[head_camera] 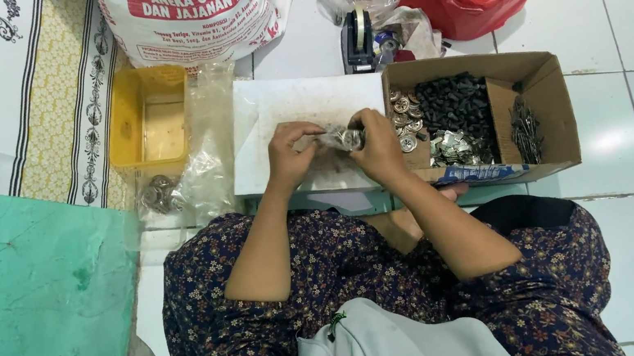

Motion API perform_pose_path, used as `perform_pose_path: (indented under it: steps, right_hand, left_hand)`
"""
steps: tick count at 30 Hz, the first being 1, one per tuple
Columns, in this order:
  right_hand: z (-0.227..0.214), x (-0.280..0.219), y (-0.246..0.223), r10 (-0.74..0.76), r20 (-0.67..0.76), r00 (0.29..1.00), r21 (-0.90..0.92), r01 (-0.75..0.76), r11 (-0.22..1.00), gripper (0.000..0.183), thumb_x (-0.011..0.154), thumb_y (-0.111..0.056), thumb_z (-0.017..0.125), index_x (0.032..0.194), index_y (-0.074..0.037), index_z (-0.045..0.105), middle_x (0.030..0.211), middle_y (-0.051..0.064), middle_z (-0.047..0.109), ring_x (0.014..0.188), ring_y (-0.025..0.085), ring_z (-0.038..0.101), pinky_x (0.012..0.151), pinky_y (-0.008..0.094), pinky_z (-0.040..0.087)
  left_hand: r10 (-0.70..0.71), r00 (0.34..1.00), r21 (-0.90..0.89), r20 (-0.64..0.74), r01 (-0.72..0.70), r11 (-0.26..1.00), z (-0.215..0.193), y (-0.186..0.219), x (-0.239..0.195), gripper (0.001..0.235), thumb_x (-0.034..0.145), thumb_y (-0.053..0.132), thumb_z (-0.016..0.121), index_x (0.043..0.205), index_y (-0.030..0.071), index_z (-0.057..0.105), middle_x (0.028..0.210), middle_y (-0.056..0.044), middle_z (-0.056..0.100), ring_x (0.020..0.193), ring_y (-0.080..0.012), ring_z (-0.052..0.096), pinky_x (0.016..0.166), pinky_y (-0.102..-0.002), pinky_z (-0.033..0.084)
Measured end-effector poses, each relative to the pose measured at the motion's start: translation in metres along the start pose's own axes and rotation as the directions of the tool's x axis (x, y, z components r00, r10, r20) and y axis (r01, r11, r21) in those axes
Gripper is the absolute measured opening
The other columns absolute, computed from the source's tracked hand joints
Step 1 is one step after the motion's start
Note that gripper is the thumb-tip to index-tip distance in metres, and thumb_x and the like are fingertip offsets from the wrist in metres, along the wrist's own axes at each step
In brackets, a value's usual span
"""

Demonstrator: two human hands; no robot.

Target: The person sits on the floor and assembles small metal components by hand. They pick up circular metal pieces and fasteners from a cardboard box, attach them together, and place the assembled units into a small plastic bag on a white tray.

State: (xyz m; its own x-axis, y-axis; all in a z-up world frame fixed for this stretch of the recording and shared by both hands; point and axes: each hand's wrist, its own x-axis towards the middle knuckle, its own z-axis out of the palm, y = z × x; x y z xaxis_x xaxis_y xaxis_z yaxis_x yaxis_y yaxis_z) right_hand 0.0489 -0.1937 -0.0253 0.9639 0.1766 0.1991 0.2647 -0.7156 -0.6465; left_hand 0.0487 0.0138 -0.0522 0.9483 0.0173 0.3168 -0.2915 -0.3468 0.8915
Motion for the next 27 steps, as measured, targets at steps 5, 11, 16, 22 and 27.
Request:
perform_pose_path:
  steps: [5,11,16,22,27]
  right_hand:
    - [0.003,-0.002,0.026,-0.289,0.142,0.947,-0.195,0.313,0.929,0.052,0.066,-0.013,0.083,0.113,-0.015,0.062,0.112,0.01,0.06,0.111,0.034,0.057,0.097,0.051,0.045]
    - [-0.008,-0.014,0.045,-0.17,-0.032,0.985,0.019,0.171,0.985,0.027,0.091,-0.029,0.076,0.116,-0.018,0.072,0.107,0.008,0.065,0.106,0.031,0.06,0.092,0.044,0.047]
    - [0.036,-0.02,0.072,0.196,0.033,0.98,-0.09,-0.193,0.977,0.041,0.104,-0.052,0.063,0.123,-0.018,0.074,0.112,0.01,0.063,0.111,0.033,0.057,0.092,0.05,0.046]
    - [0.039,-0.015,0.068,0.153,0.047,0.987,0.2,-0.159,0.967,0.039,0.079,-0.029,0.088,0.111,-0.015,0.07,0.1,0.01,0.07,0.104,0.034,0.066,0.092,0.048,0.052]
    - [0.012,-0.015,0.046,-0.01,-0.293,0.956,0.13,0.051,0.99,0.042,0.089,-0.028,0.084,0.123,-0.016,0.063,0.109,0.007,0.057,0.107,0.033,0.057,0.094,0.047,0.045]
  left_hand:
    - [0.032,0.983,0.074,-0.179,-0.019,0.997,-0.01,0.008,0.001,0.031,0.079,-0.006,0.068,0.089,0.022,0.079,0.094,0.003,0.075,0.095,-0.0218,0.065,0.091,-0.037,0.05]
    - [-0.192,0.949,0.266,-0.252,0.258,0.929,-0.003,0.008,-0.007,0.015,0.088,0.019,0.069,0.1,0.018,0.077,0.093,-0.003,0.072,0.088,-0.0254,0.068,0.083,-0.041,0.053]
    - [-0.355,0.928,0.533,-0.112,0.358,0.767,0.016,0.007,-0.014,0.029,0.089,0.04,0.072,0.103,0.015,0.077,0.097,-0.008,0.071,0.095,-0.033,0.068,0.087,-0.052,0.05]
    - [-0.377,0.926,0.301,-0.032,0.369,0.879,0.031,-0.032,-0.018,0.026,0.089,0.037,0.075,0.108,0.02,0.066,0.098,-0.002,0.074,0.101,-0.0305,0.068,0.095,-0.05,0.042]
    - [-0.085,0.902,0.289,-0.422,0.223,0.931,0.012,0.024,-0.017,0.034,0.084,0.004,0.07,0.114,0.015,0.058,0.112,-0.004,0.053,0.099,-0.0287,0.061,0.077,-0.037,0.059]
